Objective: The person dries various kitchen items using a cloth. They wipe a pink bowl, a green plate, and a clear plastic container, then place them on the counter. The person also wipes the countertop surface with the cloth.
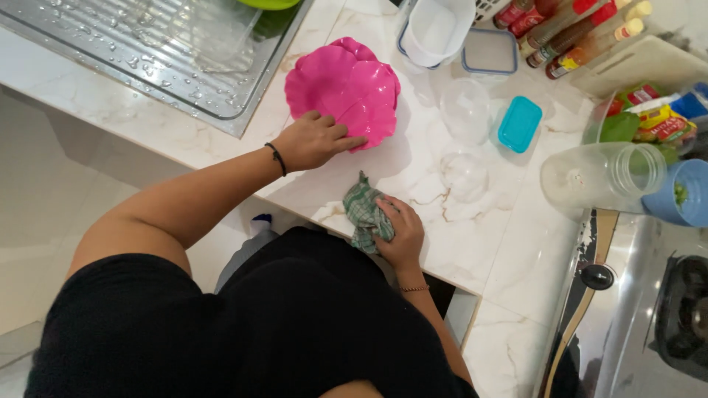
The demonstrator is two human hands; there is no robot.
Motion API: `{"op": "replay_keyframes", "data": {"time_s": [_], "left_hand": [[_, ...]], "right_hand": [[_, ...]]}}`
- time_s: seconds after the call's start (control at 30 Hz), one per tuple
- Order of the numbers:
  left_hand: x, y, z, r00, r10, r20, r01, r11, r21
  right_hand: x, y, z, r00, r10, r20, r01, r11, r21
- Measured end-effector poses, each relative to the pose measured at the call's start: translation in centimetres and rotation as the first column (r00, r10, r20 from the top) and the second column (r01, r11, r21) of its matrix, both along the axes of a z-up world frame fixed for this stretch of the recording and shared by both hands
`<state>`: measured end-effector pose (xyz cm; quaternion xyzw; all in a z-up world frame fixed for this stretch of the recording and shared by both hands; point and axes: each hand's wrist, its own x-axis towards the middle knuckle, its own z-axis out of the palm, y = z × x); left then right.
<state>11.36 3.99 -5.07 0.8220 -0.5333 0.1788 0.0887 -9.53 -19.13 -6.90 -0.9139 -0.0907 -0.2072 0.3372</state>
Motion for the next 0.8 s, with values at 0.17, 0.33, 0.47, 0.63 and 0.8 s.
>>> {"op": "replay_keyframes", "data": {"time_s": [0.17,0.33,0.47,0.63,0.8], "left_hand": [[0.3,-0.3,-0.9,0.999,0.032,-0.011,-0.032,0.999,0.012],[0.0,-0.3,-0.8,0.997,0.067,-0.049,-0.068,0.998,-0.015],[-0.2,-0.2,0.1,0.994,0.049,-0.095,-0.052,0.998,-0.032],[1.2,0.4,-3.4,0.995,-0.007,-0.096,-0.004,0.994,-0.113],[2.4,1.3,-2.5,0.989,-0.066,-0.13,0.048,0.99,-0.136]], "right_hand": [[0.1,0.0,-0.3,1.0,0.004,0.012,-0.004,1.0,-0.012],[0.1,-0.1,-0.4,1.0,0.006,0.013,-0.006,1.0,-0.014],[0.0,-0.1,-0.7,1.0,0.002,0.01,-0.002,1.0,-0.011],[0.2,0.0,-0.5,1.0,-0.005,0.006,0.005,1.0,0.014],[0.3,-0.1,0.0,1.0,0.01,-0.003,-0.01,1.0,0.025]]}}
